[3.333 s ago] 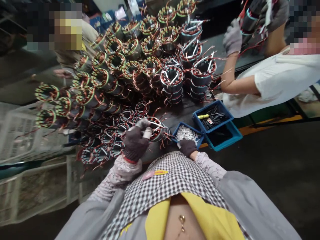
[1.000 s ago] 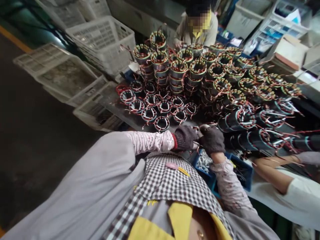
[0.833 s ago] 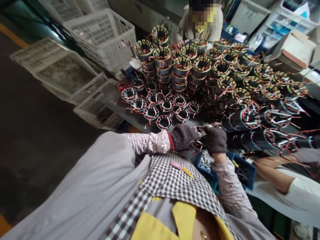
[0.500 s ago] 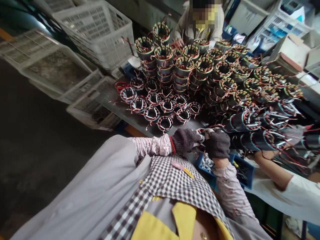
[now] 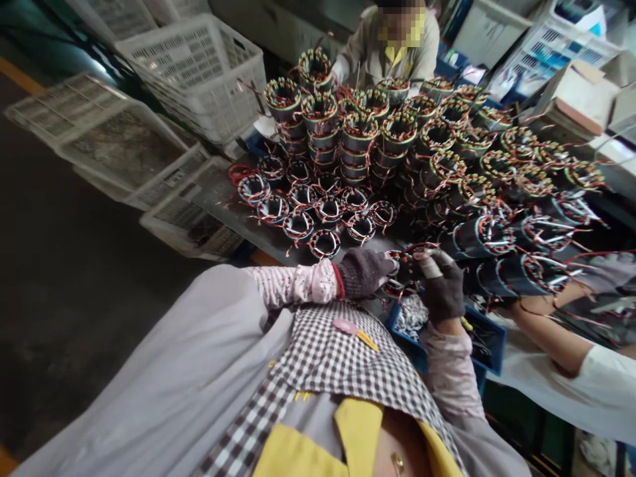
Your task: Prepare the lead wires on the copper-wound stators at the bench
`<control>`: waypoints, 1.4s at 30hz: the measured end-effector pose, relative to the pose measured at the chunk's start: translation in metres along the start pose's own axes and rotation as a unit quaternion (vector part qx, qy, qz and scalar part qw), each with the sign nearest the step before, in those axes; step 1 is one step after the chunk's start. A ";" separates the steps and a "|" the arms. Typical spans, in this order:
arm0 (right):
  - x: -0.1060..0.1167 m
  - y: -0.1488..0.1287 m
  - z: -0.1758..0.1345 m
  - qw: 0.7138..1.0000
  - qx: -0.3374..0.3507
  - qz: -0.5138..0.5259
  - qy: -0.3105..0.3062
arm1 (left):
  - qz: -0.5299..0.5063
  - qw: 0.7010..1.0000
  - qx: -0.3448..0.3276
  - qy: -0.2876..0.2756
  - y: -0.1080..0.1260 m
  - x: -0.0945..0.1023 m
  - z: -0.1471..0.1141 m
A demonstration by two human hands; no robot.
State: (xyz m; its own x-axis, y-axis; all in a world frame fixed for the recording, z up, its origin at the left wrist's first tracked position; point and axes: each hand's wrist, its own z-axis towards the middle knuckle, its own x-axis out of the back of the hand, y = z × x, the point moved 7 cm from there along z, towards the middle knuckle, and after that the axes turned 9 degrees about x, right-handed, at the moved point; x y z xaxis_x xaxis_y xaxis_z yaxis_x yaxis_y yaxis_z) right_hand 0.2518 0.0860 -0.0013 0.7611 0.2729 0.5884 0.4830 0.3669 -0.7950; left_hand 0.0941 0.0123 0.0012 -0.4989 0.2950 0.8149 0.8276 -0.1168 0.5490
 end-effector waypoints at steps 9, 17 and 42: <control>-0.031 -0.002 -0.004 0.997 -0.030 -0.046 -0.050 | -0.177 0.980 0.091 -0.002 -0.009 -0.011 0.005; -0.035 -0.004 -0.014 0.995 -0.072 -0.066 0.025 | -0.499 0.857 0.102 0.077 -0.041 0.008 -0.018; 0.006 -0.045 -0.114 0.971 -0.052 0.156 0.175 | -0.630 0.760 0.080 -0.140 0.030 -0.034 -0.020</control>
State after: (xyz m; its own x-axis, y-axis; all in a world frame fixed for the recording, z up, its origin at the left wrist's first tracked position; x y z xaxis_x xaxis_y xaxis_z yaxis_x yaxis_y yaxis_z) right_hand 0.2836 -0.0300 0.0212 0.9690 0.0316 0.2449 0.2324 0.2189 -0.9477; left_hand 0.1305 -0.0197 -0.0067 -0.8654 0.2700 -0.4221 -0.2298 0.5347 0.8132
